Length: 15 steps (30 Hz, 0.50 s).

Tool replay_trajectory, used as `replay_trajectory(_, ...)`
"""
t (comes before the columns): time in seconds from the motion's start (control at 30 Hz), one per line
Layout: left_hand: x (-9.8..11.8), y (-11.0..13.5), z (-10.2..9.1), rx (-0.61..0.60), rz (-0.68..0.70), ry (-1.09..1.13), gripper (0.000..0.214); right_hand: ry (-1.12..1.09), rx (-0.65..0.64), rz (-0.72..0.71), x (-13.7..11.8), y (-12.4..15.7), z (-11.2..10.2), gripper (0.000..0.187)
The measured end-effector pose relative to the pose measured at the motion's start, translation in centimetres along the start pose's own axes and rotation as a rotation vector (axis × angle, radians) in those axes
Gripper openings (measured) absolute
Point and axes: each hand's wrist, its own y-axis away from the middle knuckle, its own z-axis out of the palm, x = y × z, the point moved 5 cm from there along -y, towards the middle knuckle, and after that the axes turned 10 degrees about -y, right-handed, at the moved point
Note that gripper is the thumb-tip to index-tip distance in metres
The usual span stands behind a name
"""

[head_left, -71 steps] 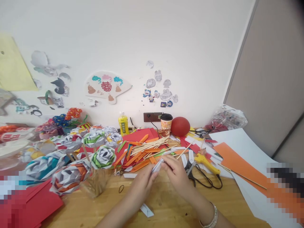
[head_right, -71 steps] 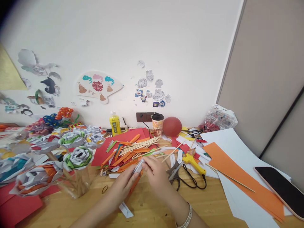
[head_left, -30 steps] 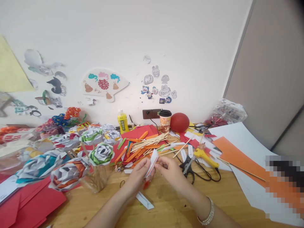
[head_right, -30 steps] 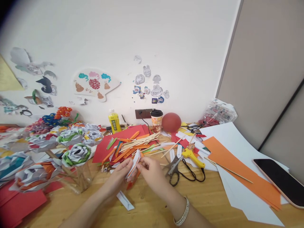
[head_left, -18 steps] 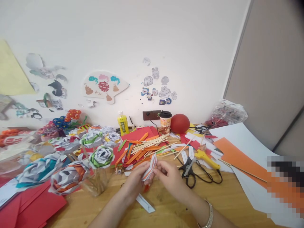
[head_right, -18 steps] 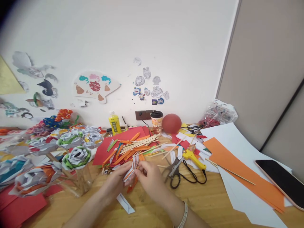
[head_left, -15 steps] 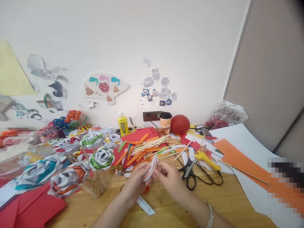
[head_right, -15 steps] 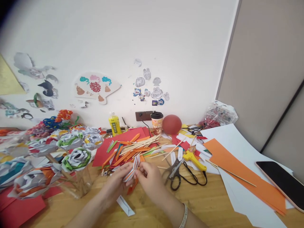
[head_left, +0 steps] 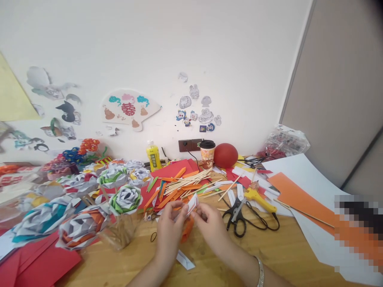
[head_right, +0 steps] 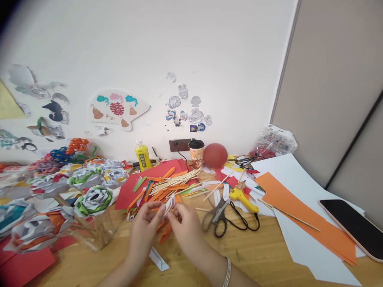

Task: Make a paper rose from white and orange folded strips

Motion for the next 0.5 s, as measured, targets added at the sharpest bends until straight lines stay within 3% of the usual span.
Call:
replay_trajectory(0.2,0.71,0.41,-0.32,0.065,0.178,-0.141,0.016,0.055,0.052,-0.034,-0.15,0.11,-0.04,0.016)
replay_trajectory(0.5,0.66,0.02,0.60,-0.047,0.152,-0.037,0.017,0.030,0.061,-0.067,-0.62,0.03,-0.66,0.017)
